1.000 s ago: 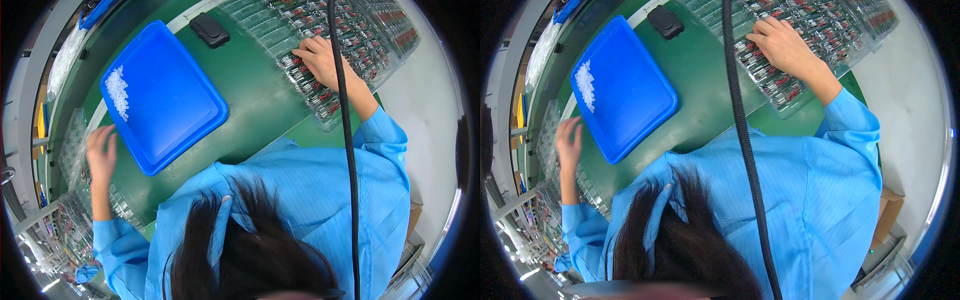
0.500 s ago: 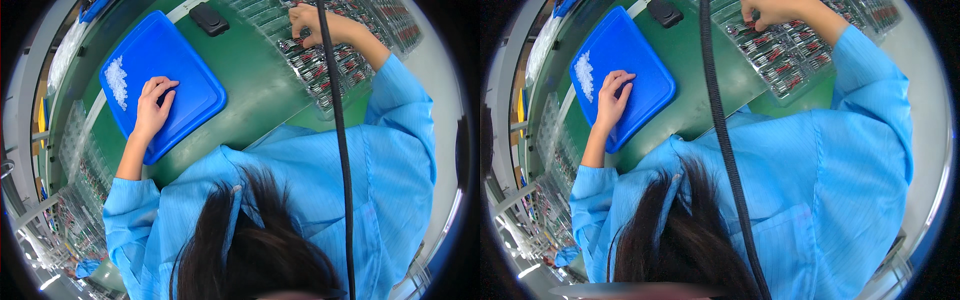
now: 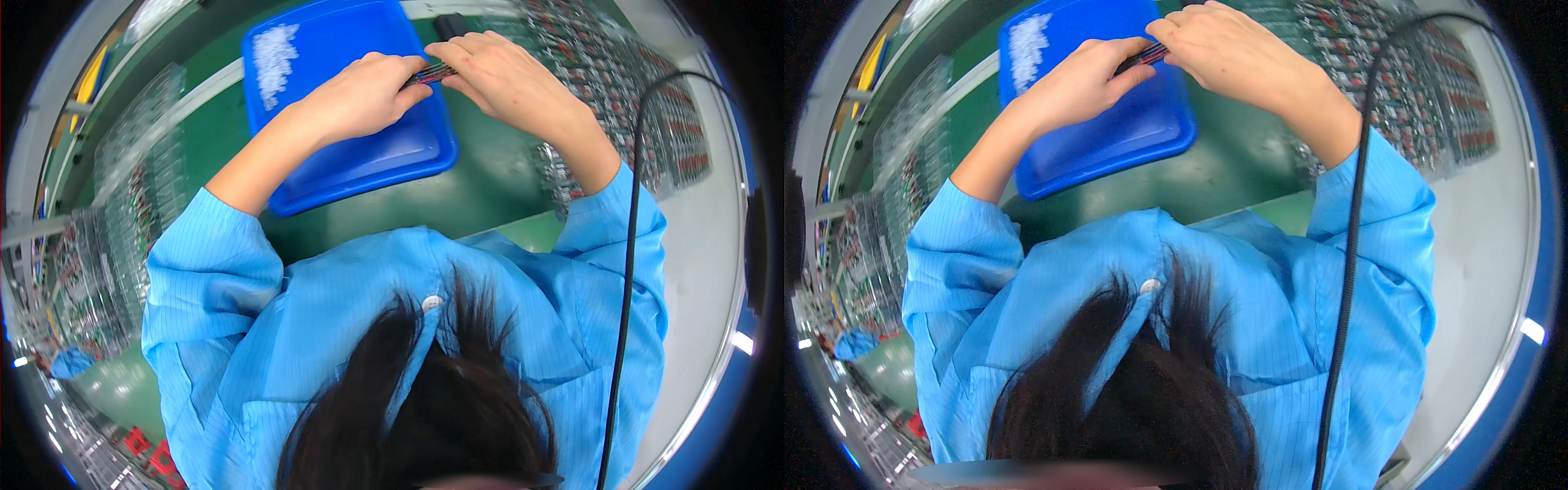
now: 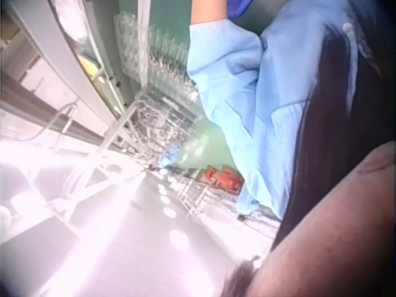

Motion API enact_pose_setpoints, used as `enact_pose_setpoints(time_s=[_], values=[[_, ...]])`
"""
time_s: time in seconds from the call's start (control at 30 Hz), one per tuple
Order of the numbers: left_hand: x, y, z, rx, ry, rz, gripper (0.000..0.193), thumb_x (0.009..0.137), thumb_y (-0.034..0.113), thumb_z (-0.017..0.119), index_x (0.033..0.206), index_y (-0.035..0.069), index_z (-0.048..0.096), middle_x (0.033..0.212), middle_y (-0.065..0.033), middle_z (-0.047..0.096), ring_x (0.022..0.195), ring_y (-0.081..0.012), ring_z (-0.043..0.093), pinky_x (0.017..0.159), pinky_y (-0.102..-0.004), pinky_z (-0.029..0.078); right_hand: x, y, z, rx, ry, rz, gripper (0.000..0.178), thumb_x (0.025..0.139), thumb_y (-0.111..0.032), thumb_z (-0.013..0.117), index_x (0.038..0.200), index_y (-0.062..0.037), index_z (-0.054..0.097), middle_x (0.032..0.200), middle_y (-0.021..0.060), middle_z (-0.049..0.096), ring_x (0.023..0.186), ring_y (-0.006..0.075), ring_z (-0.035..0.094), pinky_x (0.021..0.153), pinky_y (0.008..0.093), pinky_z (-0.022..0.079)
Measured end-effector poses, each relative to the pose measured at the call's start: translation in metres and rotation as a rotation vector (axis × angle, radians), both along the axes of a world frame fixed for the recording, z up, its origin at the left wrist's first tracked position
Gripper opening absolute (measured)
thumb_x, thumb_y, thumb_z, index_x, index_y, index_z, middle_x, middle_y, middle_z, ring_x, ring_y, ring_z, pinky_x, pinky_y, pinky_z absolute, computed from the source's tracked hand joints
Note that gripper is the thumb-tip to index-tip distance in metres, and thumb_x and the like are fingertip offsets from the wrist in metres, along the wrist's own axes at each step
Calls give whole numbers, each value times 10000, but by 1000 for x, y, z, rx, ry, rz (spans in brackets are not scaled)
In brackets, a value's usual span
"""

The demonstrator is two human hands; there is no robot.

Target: The person assembles small components onto printed circuit boards by hand.

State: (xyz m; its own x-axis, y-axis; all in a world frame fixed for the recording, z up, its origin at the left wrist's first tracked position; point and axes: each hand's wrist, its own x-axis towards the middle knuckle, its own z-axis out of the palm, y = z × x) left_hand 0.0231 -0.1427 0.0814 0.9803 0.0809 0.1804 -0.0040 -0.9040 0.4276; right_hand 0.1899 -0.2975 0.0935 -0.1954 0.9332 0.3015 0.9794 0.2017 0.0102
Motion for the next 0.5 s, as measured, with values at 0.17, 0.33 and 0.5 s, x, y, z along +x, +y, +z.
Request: enact_pose_setpoints(time_s=[0.17,0.33,0.5], values=[[-34,27,-13,157,-60,244,245,1020,203,564,1135,-9,601,990,-268,699,891,-451,677,803,-532,547,-25,65,-4,-75,54,10,252,922,-142,674,1124,3,635,1007,186,680,967,399,646,845,478,517],[-36,47,-35,68,11,466,253,1008,214,577,1114,-14,607,953,-272,703,889,-464,679,812,-528,549,-53,105,-38,95,213,-116,177,928,-169,671,911,4,638,879,237,690,853,424,682,774,516,544],[-43,82,-33,-84,75,348,304,1013,245,549,1004,-44,643,877,-252,703,846,-436,688,806,-503,552,-64,120,-25,-57,256,-270,209,943,-202,667,931,7,656,887,267,698,910,425,692,796,501,550]])
